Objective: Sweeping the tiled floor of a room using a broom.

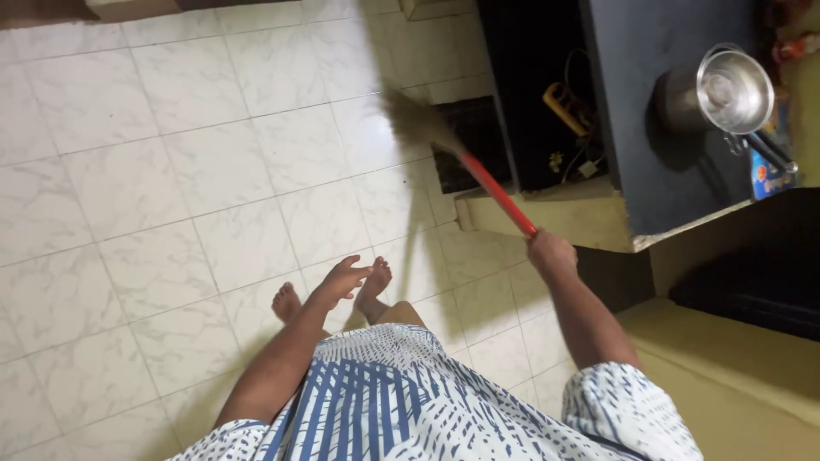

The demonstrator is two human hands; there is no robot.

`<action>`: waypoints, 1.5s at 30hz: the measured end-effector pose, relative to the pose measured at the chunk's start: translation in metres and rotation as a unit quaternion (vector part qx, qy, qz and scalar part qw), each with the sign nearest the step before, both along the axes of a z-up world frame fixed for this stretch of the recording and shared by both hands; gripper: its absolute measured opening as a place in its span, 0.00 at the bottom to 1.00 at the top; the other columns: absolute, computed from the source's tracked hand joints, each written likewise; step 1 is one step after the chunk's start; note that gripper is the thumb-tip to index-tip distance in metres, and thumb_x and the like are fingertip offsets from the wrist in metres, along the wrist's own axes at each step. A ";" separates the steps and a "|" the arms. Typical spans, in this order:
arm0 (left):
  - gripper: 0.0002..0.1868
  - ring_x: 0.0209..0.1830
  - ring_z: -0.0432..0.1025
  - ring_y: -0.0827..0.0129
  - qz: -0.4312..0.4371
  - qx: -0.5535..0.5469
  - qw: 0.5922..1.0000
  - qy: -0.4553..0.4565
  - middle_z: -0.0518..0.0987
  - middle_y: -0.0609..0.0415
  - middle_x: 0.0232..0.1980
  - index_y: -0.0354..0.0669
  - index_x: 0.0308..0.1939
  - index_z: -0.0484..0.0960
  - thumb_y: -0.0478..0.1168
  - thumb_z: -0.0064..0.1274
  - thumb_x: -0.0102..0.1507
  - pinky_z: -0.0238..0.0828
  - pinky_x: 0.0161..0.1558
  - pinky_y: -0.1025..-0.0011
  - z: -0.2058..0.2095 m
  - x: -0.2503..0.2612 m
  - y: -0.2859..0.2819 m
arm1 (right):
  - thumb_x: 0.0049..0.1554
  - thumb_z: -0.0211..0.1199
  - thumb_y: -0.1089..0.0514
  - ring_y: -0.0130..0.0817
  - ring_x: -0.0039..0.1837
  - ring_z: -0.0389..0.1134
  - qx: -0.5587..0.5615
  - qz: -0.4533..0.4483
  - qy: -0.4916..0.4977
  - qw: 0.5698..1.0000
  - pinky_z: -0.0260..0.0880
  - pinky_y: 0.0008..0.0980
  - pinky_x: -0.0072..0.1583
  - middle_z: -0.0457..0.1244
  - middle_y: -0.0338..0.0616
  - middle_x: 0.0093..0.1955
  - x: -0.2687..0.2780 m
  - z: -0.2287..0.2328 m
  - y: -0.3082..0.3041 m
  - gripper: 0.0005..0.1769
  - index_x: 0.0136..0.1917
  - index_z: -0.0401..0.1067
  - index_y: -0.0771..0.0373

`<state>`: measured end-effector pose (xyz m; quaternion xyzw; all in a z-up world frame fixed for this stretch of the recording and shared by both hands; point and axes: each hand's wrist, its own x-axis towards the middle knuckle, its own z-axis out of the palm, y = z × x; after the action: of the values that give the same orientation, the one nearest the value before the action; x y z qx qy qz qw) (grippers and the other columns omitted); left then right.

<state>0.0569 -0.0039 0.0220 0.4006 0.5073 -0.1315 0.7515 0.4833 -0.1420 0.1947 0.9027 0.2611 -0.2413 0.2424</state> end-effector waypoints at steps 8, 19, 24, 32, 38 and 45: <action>0.46 0.53 0.75 0.62 0.024 0.019 0.999 -0.034 0.79 0.48 0.63 0.45 0.77 0.60 0.59 0.56 0.60 0.73 0.40 0.64 0.003 0.068 -0.018 | 0.62 0.52 0.39 0.54 0.50 0.74 0.261 -0.087 0.210 0.938 0.73 0.49 0.52 0.70 0.58 0.49 -0.073 -0.072 -0.006 0.26 0.62 0.71 0.60; 0.32 0.39 0.76 0.55 0.584 0.019 0.801 -0.132 0.73 0.41 0.47 0.33 0.69 0.57 0.35 0.55 0.66 0.79 0.34 0.60 -0.044 0.022 -0.035 | 0.56 0.68 0.53 0.51 0.42 0.64 0.133 0.096 0.544 0.823 0.64 0.48 0.44 0.68 0.60 0.48 -0.266 -0.101 0.118 0.36 0.73 0.61 0.64; 0.38 0.34 0.74 0.62 0.567 -0.059 0.820 0.053 0.71 0.45 0.48 0.50 0.71 0.54 0.31 0.55 0.60 0.73 0.27 0.63 -0.029 0.059 0.011 | 0.56 0.58 0.60 0.27 0.28 0.60 0.112 -0.171 0.631 0.748 0.55 0.29 0.26 0.67 0.46 0.39 -0.249 -0.076 0.141 0.29 0.70 0.60 0.64; 0.42 0.32 0.74 0.61 0.284 -0.012 0.950 -0.132 0.74 0.43 0.47 0.44 0.71 0.55 0.25 0.55 0.55 0.78 0.25 0.65 -0.094 0.206 0.041 | 0.67 0.47 0.37 0.21 0.30 0.55 0.224 -0.597 0.476 0.606 0.57 0.22 0.31 0.57 0.32 0.33 -0.200 -0.063 0.127 0.20 0.46 0.63 0.52; 0.39 0.18 0.72 0.62 0.172 0.003 0.975 -0.140 0.78 0.46 0.38 0.44 0.68 0.65 0.30 0.58 0.52 0.71 0.20 0.64 0.086 0.168 0.122 | 0.67 0.41 0.33 0.28 0.35 0.58 0.326 -0.614 0.501 0.515 0.66 0.31 0.38 0.57 0.35 0.35 -0.248 0.026 0.178 0.26 0.46 0.62 0.56; 0.43 0.19 0.72 0.62 0.278 0.060 0.956 -0.068 0.76 0.39 0.34 0.46 0.73 0.59 0.29 0.56 0.54 0.70 0.19 0.67 0.102 0.038 0.151 | 0.69 0.31 0.34 0.38 0.46 0.70 0.093 -0.510 0.700 0.491 0.72 0.33 0.43 0.65 0.42 0.45 -0.301 0.066 0.230 0.32 0.55 0.63 0.62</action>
<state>0.0954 0.1467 0.1244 0.2967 0.5531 0.1408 0.7657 0.1825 0.0877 0.2604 0.4306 -0.1404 -0.8496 -0.2703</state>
